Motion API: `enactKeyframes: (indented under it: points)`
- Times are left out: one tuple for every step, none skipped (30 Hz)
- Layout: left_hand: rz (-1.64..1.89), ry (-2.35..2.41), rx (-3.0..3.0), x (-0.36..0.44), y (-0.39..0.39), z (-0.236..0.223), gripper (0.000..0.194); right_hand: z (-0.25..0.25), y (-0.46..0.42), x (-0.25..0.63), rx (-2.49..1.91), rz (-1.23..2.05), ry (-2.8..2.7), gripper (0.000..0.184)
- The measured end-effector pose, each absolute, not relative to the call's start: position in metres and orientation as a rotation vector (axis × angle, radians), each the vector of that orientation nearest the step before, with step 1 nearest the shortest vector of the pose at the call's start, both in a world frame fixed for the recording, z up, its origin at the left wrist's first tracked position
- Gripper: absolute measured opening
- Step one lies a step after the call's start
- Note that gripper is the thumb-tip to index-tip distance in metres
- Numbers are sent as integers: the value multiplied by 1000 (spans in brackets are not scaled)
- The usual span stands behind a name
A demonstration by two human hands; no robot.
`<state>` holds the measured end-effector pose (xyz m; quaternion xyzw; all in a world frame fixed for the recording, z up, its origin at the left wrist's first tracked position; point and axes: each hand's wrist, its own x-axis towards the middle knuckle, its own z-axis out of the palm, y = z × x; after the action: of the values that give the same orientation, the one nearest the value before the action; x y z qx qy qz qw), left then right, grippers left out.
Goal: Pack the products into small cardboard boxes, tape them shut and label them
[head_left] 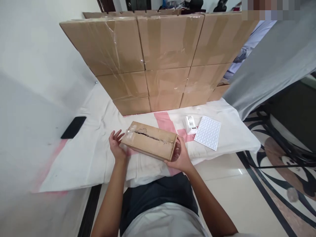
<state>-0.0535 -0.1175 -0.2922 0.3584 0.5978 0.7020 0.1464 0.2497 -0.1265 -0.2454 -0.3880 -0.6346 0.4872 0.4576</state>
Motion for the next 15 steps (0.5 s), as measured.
enactKeyframes:
  points:
    - [2016,1697,1035,-55,-117,-294,74,-244,-132,256,-969,1178,-1535,106]
    - [1994,1675,1044,-56,-117,-294,74,-241,-137,265,-997,1132,-1518,105]
    - [1967,1657,1060,-55,-118,-294,73,-239,-143,278,-1041,1056,-1512,104]
    - [1939,1642,1081,-54,-119,-294,70,-235,-149,293,-1092,952,-1505,103]
    - [1916,1629,1104,-52,-120,-293,67,-231,-154,310,-1150,827,-1486,103]
    - [1900,1619,1125,-50,-121,-292,65,-226,-158,329,-1207,683,-1450,104]
    - [1890,1613,1143,-48,-122,-291,64,-220,-160,349,-1261,535,-1398,105]
    - [1881,1609,1157,-46,-123,-290,64,-214,-159,370,-1306,395,-1332,108]
    - [1873,1608,1166,-45,-123,-290,64,-208,-155,390,-1334,278,-1260,111]
    - [1866,1611,1170,-44,-122,-290,65,-203,-147,409,-1348,195,-1188,113]
    - [1858,1614,1176,-43,-122,-290,65,-199,-135,426,-1361,131,-1113,112]
    - [1851,1619,1182,-43,-121,-290,65,-197,-119,441,-1393,72,-1036,111]
    - [1844,1625,1190,-42,-121,-291,65,-197,-100,455,-1461,15,-964,110]
    - [1836,1631,1196,-42,-121,-291,65,-198,-80,467,-1539,-57,-890,111]
    - [1827,1637,1199,-42,-121,-291,64,-201,-58,478,-1623,-129,-829,112]
